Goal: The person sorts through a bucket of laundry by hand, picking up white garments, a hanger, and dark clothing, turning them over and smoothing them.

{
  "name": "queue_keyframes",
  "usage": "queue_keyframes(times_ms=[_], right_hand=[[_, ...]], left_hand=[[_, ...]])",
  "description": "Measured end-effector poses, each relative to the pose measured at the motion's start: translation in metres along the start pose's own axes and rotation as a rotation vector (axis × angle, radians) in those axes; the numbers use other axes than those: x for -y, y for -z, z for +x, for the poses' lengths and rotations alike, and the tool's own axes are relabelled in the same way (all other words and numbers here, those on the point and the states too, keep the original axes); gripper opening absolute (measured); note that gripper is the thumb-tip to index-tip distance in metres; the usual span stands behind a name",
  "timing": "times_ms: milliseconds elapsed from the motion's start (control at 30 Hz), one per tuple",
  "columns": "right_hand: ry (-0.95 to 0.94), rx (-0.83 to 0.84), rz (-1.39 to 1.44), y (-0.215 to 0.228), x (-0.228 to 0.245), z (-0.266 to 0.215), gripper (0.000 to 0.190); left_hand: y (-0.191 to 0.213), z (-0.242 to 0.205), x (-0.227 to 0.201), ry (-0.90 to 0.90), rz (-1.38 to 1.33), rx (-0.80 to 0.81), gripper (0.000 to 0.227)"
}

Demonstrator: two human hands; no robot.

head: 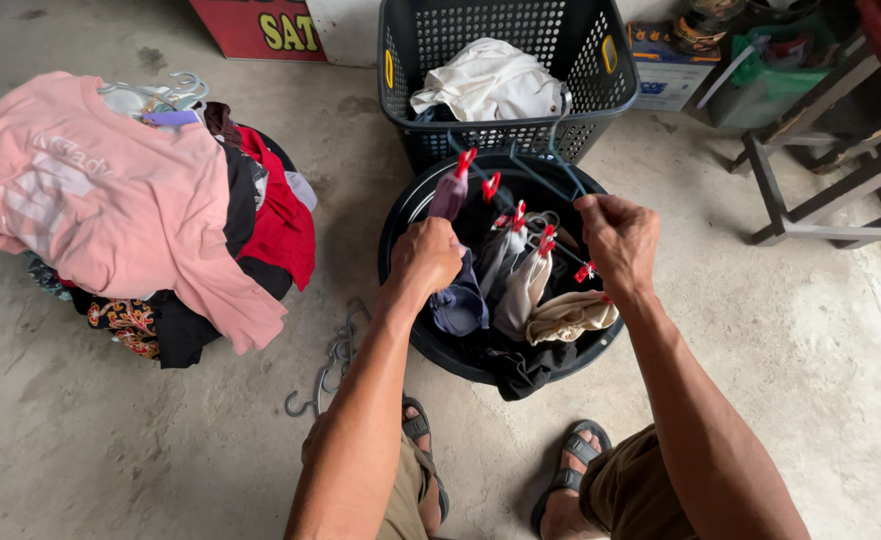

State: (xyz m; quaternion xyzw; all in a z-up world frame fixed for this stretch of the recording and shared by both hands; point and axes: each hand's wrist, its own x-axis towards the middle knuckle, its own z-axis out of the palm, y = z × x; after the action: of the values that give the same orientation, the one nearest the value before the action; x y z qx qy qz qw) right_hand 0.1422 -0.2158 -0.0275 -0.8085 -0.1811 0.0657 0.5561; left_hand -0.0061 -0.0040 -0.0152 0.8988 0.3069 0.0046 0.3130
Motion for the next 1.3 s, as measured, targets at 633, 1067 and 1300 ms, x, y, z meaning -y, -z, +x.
queue_keyframes(times_ms=[633, 1067, 1300], right_hand=[[-0.057, 0.026, 0.377, -0.02, 0.03, -0.036, 0.04], [-0.087, -0.145, 0.434, -0.005, 0.013, -0.017, 0.029], [-0.174, -0.08, 0.251, -0.022, 0.028, -0.02, 0.039]], left_hand=[[-0.041, 0.014, -0.012, -0.016, -0.655, 0.172, 0.041], [0.027, 0.065, -0.03, -0.266, 0.231, -0.218, 0.026], [0.06, 0.116, -0.095, -0.303, 0.111, -0.253, 0.022]])
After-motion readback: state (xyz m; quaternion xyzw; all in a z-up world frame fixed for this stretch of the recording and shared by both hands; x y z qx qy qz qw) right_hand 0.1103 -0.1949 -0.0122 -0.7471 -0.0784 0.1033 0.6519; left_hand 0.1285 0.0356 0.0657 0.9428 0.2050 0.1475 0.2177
